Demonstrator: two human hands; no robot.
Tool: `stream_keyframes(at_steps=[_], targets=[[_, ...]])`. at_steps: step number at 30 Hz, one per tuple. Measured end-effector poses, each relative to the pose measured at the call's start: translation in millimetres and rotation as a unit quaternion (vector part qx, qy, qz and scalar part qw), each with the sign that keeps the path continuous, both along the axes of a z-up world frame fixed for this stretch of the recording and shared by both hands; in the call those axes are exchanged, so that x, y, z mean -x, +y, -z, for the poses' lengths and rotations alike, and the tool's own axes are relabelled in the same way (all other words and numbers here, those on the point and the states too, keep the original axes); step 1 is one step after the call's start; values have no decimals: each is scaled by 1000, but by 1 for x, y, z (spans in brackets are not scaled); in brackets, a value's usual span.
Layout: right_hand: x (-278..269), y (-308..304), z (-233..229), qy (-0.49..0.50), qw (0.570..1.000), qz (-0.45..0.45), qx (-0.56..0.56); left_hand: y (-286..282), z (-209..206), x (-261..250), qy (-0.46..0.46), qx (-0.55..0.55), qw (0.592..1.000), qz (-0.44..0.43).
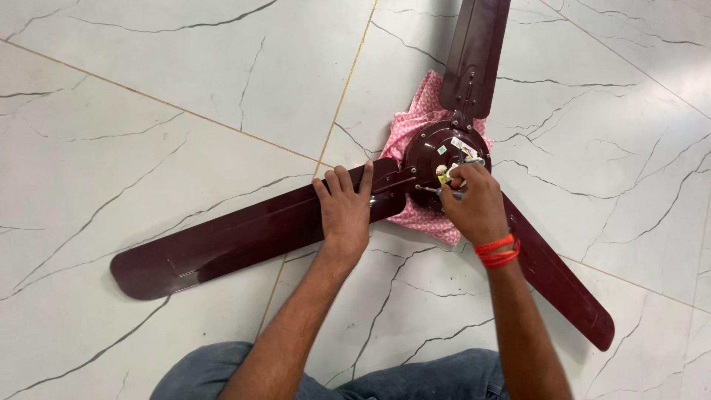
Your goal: The person is repairing a ceiling fan lying on the floor. They use a screwdriver to tighten screws on the fan blades and the central motor housing.
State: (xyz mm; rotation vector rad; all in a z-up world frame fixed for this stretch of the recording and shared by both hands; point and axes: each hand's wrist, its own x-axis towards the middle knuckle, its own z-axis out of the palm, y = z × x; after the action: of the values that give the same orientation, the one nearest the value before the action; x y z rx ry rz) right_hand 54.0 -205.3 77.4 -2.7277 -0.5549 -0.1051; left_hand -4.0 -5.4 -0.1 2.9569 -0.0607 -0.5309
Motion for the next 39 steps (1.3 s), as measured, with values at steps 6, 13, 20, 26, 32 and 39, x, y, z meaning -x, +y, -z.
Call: stream_keyframes(at_steps=[6, 13, 20, 26, 32, 39], targets=[[32, -2, 44, -61, 947, 106, -296, -1, -3, -1, 2, -14, 1000, 4], [33, -8, 74, -135, 936, 92, -311, -1, -4, -2, -15, -11, 1000, 1], [35, -14, 76, -175, 928, 67, -323, 1, -9, -3, -5, -18, 1000, 8], [36, -15, 56, -184, 951, 111, -223, -1, -5, -1, -7, -14, 1000, 5], [34, -6, 45, -180, 956, -15, -233, 1, -6, -1, -6, -22, 1000, 12], [28, -22, 40, -100, 963, -79, -239, 1, -5, 1, -14, -25, 1000, 10]])
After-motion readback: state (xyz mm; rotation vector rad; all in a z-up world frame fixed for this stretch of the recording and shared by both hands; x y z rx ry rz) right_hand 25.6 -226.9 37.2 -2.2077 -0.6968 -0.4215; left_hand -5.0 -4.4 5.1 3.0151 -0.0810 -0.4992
